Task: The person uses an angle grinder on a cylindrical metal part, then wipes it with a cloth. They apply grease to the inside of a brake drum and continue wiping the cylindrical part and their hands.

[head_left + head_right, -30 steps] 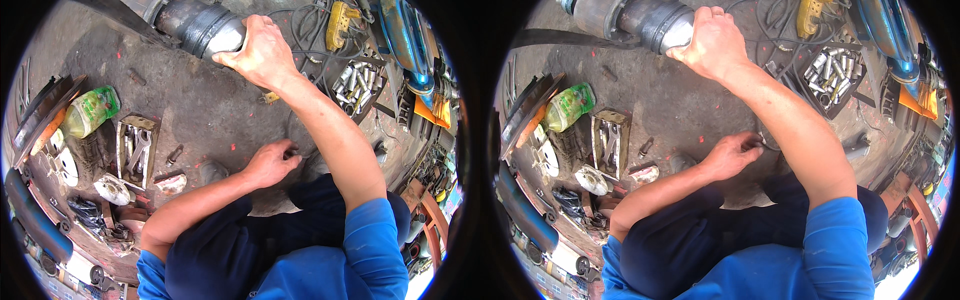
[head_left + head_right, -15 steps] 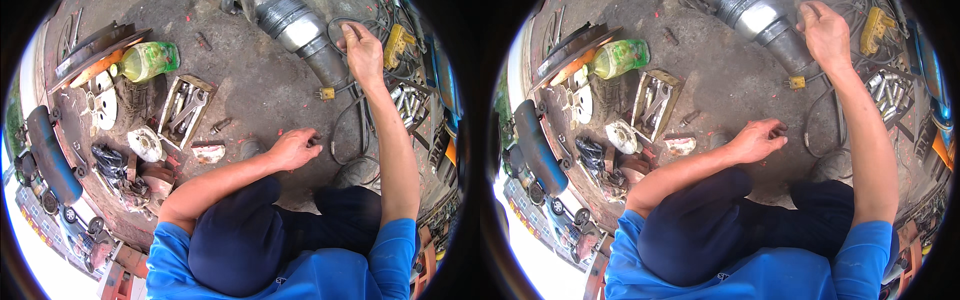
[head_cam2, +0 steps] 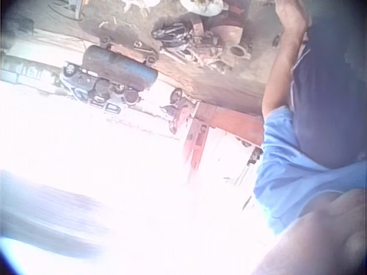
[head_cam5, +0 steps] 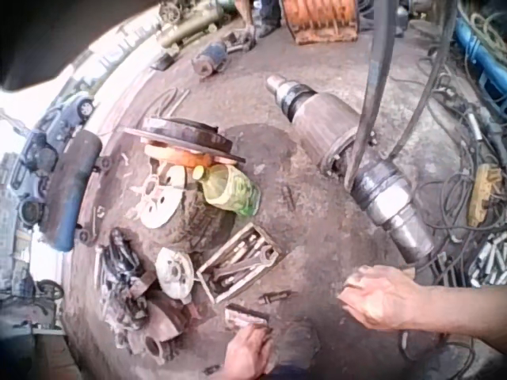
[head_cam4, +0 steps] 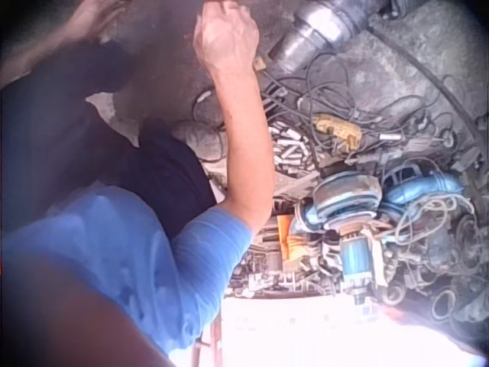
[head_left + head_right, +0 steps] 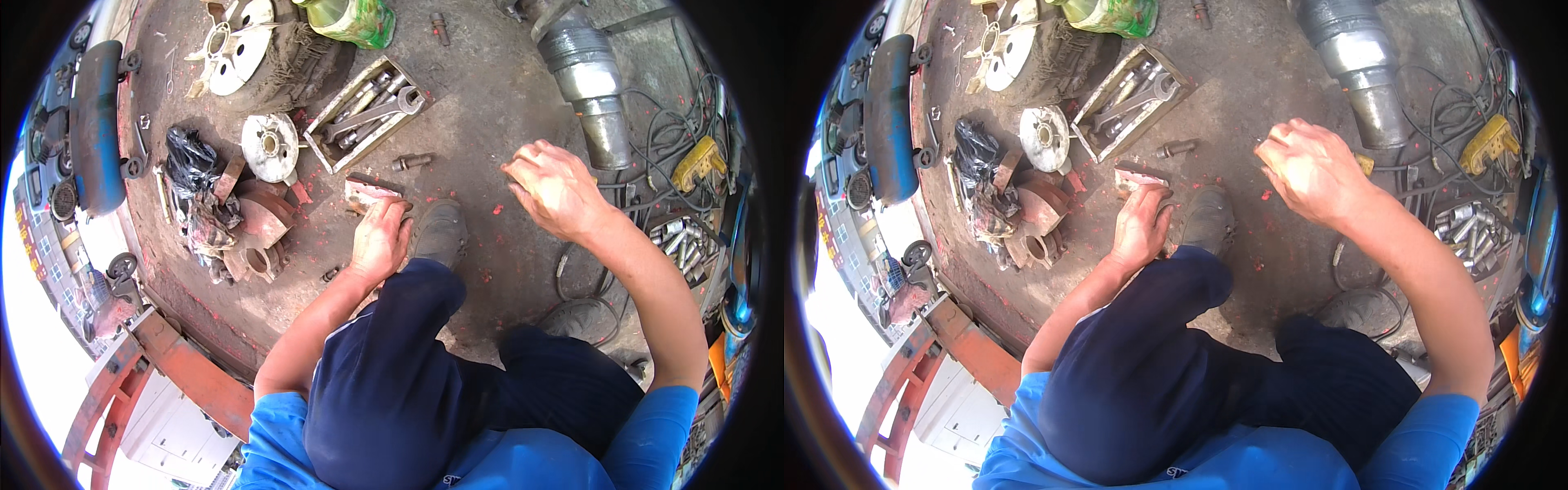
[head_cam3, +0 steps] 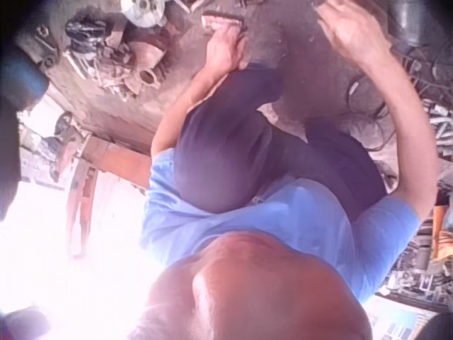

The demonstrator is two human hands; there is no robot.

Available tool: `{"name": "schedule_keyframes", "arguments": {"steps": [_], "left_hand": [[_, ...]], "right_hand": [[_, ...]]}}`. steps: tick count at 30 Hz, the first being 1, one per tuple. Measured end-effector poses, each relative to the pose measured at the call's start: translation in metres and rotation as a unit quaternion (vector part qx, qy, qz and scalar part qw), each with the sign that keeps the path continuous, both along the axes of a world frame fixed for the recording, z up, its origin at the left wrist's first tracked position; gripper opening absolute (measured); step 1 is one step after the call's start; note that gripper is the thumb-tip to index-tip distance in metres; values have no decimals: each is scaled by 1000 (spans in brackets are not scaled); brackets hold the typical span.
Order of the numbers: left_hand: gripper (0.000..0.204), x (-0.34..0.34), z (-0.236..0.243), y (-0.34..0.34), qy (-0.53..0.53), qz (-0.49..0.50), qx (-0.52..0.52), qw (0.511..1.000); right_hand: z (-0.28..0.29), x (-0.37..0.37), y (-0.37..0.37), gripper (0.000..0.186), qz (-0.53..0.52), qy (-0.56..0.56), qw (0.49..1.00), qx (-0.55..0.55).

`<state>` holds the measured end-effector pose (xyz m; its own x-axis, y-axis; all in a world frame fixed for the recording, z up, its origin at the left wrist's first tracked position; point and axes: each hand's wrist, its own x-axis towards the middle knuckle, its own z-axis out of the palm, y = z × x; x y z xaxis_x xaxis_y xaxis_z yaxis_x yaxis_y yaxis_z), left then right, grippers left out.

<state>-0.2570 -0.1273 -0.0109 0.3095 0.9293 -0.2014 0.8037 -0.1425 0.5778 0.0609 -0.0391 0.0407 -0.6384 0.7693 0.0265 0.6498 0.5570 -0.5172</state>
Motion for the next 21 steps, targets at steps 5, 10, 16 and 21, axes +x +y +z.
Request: {"name": "schedule_keyframes", "arguments": {"steps": [5, 10, 16, 21], "left_hand": [[44, -55, 1, -3, 193, -87, 114, 971], [31, -88, -7, -16, 287, -140, 76, 945], [20, -77, 13, -41, 206, -53, -66, 975], [32, -84, 80, -48, 172, 49, -10, 984]], "right_hand": [[45, 0, -28, 16, 53, -73, 993, -72], [84, 5, -55, 8, 38, -65, 997, -34], [127, 15, -83, 4, 83, -93, 992, 18], [165, 9, -86, 18, 111, -97, 989, 31]]}}
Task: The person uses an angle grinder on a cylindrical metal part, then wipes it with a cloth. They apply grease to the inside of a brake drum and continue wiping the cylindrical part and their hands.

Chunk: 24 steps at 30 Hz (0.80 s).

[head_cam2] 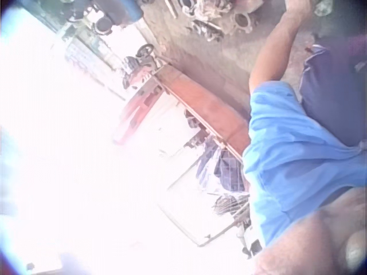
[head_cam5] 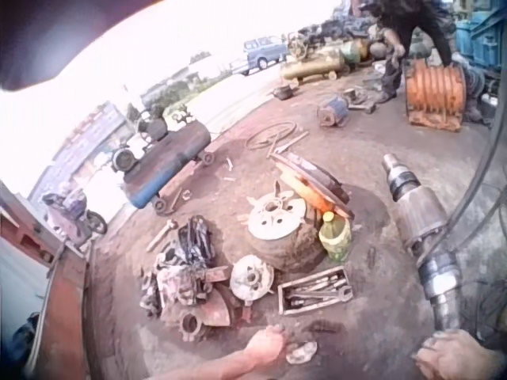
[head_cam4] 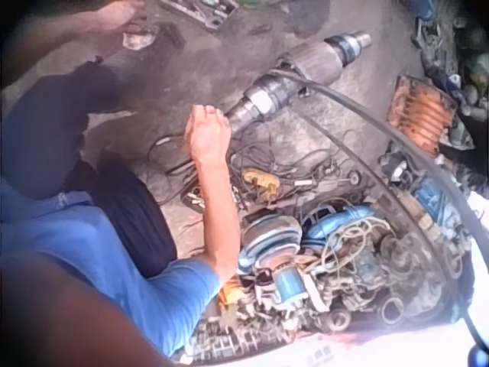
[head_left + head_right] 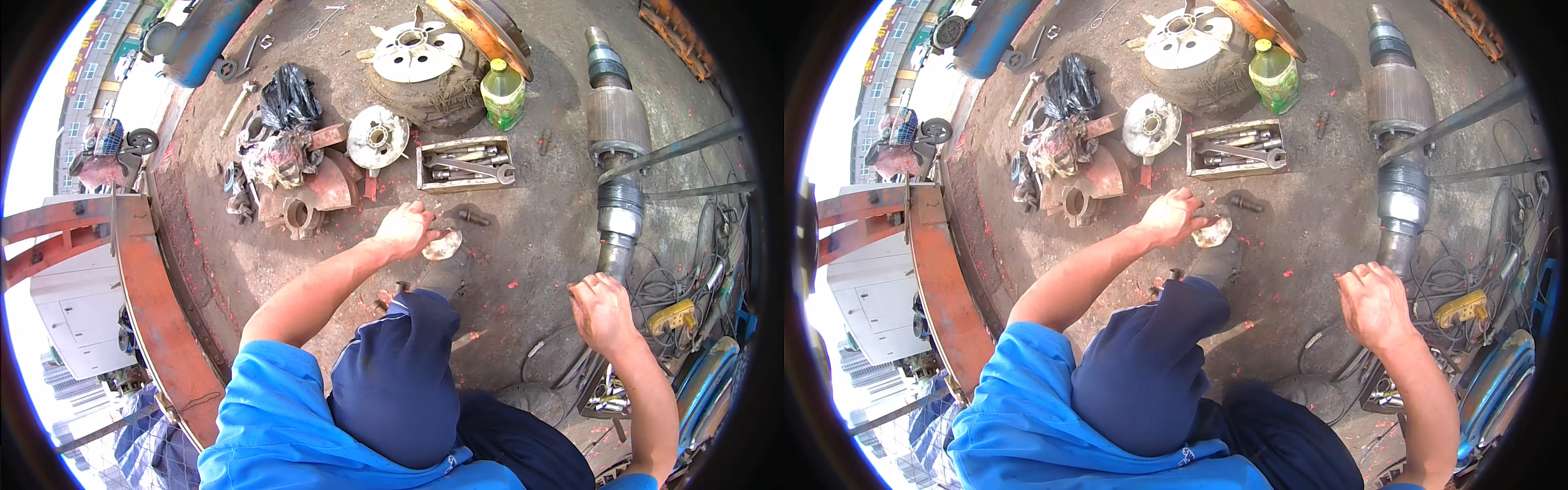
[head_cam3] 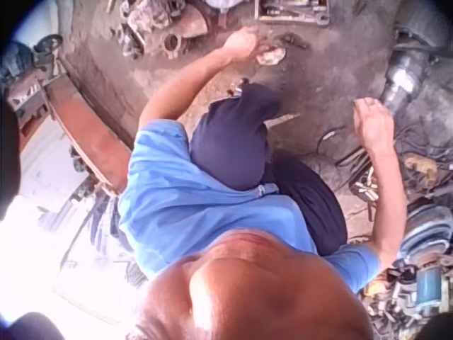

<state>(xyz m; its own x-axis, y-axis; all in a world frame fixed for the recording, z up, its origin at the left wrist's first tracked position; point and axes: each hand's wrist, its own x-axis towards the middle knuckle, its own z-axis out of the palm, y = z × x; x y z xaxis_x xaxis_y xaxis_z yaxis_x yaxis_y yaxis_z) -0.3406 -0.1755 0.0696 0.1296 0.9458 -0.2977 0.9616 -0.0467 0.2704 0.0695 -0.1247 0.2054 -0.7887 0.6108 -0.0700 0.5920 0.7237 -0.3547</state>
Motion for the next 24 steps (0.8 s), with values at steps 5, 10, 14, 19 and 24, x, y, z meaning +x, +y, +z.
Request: {"name": "schedule_keyframes", "arguments": {"steps": [5, 10, 14, 19, 24], "left_hand": [[39, -115, 45, -6, 84, 188, 348, 915], [55, -284, 22, -49, 241, 382, 325, 831], [41, -312, 3, -14, 267, 385, 208, 859], [45, -267, 26, 31, 175, 302, 195, 917], [54, -257, 14, 11, 241, 307, 167, 905]], "right_hand": [[21, 22, -16, 20, -48, 56, 997, 35], [1, 69, -56, 23, -102, 73, 992, 16], [-27, 112, -55, 14, -130, 42, 991, -2], [-47, 165, -19, 10, -126, 27, 991, -35], [-72, 177, -33, 11, -116, 89, 985, -94]]}}
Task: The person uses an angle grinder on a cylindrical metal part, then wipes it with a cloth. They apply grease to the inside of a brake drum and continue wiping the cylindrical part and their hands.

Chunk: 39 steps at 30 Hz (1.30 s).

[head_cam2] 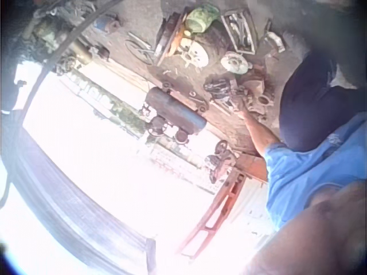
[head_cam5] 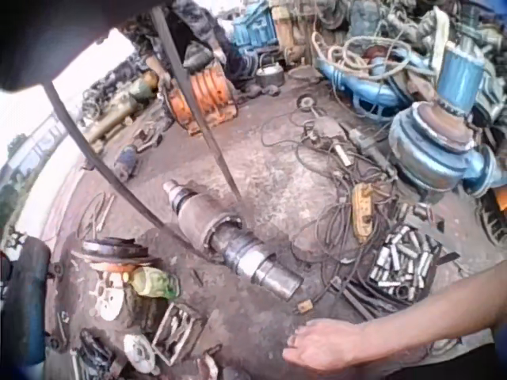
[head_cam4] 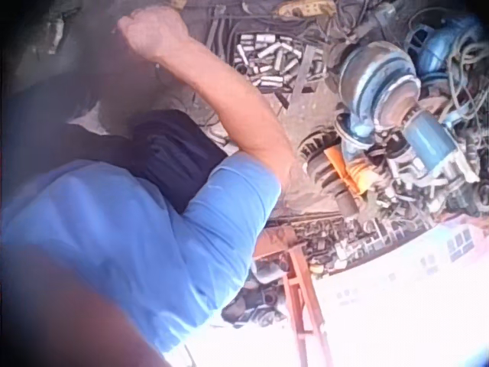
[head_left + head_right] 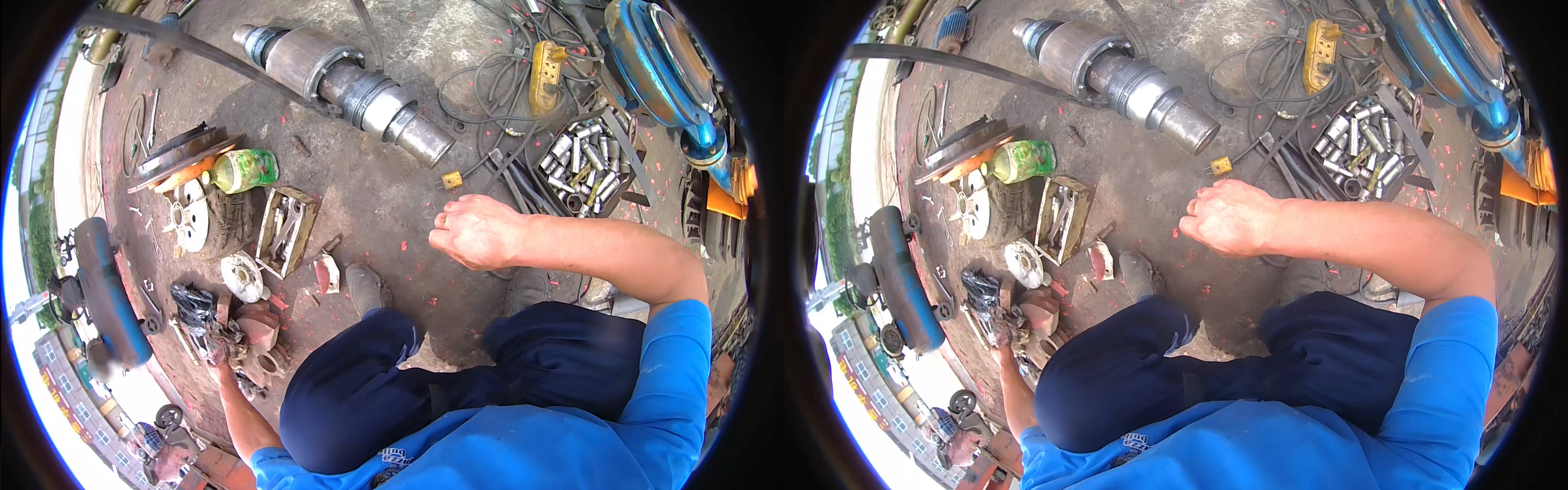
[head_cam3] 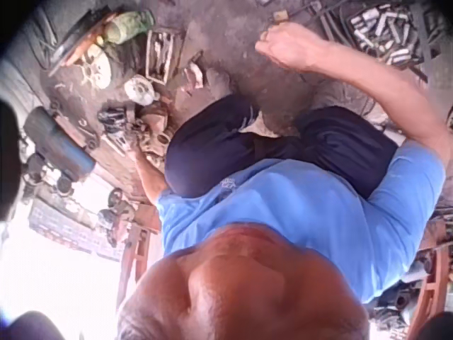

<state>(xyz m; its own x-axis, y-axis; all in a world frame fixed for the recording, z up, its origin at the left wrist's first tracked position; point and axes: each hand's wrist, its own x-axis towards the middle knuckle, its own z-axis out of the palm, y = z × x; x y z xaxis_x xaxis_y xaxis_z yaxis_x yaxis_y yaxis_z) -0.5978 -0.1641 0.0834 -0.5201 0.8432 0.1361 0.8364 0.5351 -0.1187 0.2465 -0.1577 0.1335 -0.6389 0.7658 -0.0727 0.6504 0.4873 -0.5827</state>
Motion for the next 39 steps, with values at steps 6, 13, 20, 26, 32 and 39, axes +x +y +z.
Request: {"name": "schedule_keyframes", "arguments": {"steps": [6, 13, 20, 26, 32, 39], "left_hand": [[57, 72, 23, 32, -115, 94, -23, 989], [37, 229, 154, 49, -150, -98, 114, 977], [16, 518, 241, 56, -558, -292, -96, 771], [19, 629, 216, 129, -775, -251, -129, 565], [27, 654, 114, 163, -759, -312, -122, 559], [55, 666, 67, 156, -550, -647, -120, 514]], "right_hand": [[0, 36, -16, 13, 10, -70, 996, -56], [14, 18, -2, 15, -4, 33, 998, 45], [86, -51, 14, 52, -66, 300, 943, 129], [94, -34, 36, 9, -278, 371, 882, -88], [81, 15, 42, 13, -398, 446, 745, -296], [82, 26, 52, 17, -529, 577, 547, -295]]}}
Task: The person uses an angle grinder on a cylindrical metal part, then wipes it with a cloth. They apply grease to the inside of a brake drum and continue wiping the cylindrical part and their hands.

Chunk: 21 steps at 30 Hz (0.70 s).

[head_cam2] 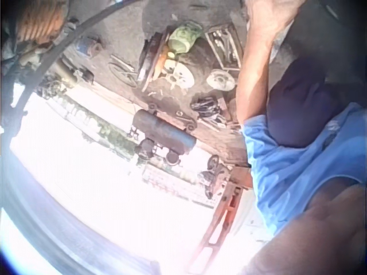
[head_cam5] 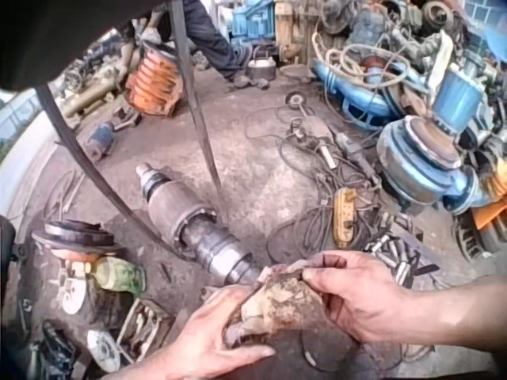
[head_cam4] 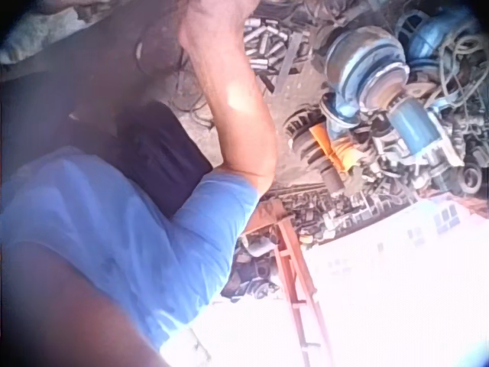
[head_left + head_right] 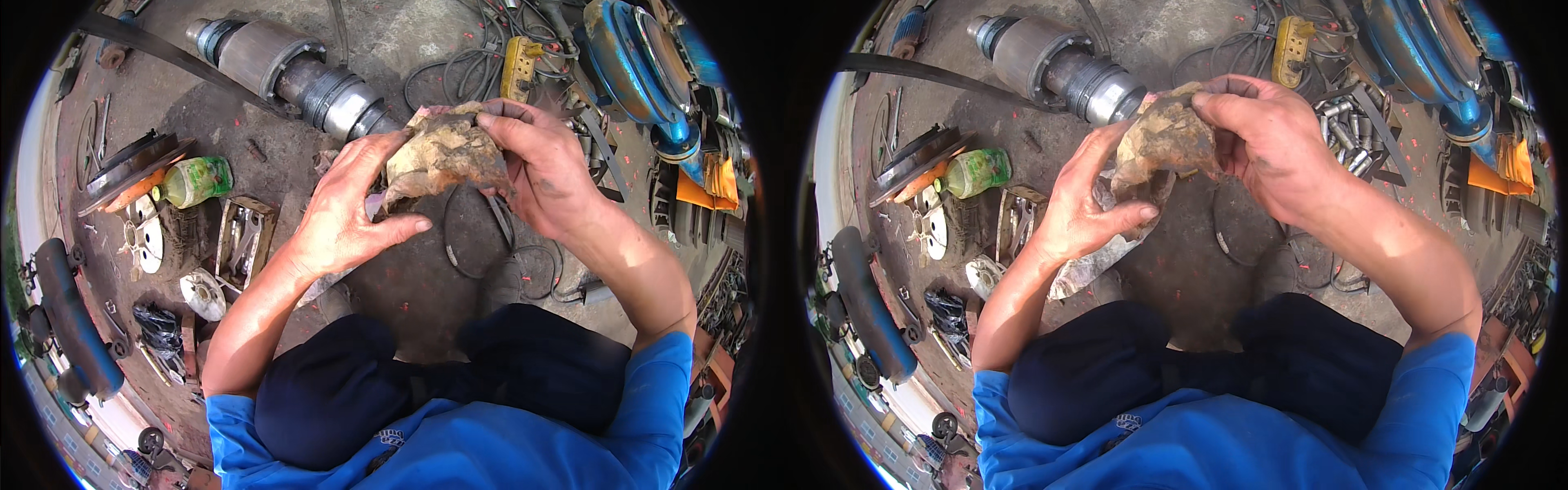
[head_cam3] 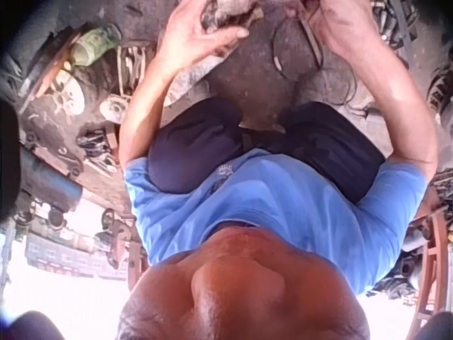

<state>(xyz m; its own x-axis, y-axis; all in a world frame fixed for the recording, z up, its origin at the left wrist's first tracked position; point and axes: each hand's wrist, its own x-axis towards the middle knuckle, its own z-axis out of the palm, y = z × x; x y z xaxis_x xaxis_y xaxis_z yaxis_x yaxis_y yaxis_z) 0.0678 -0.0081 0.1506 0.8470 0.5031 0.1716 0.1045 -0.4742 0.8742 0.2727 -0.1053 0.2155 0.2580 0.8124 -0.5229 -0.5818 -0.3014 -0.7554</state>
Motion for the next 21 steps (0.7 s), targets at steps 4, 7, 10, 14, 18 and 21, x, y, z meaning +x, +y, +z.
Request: {"name": "schedule_keyframes", "arguments": {"steps": [4, 7, 10, 14, 18, 21], "left_hand": [[42, -4, -16, 22, -97, 50, -592, 799], [43, -15, -14, 36, -122, 109, -656, 737], [42, -28, -11, 40, -114, 110, -656, 738], [35, -40, -13, 52, -7, 32, -533, 845], [45, -64, -35, 58, 41, 50, -403, 913], [55, -93, -76, 47, 71, 35, -334, 939]], "right_hand": [[-11, 3, 18, 34, 25, -95, 994, 48], [-26, -17, 24, 54, 84, -325, 936, 103], [-31, -48, 20, 74, 201, -529, 808, 165], [-62, -65, 37, 63, 284, -607, 725, 159], [-90, -59, 29, 24, 245, -469, 848, 18], [-93, -34, 15, 26, 162, -388, 903, -90]]}}
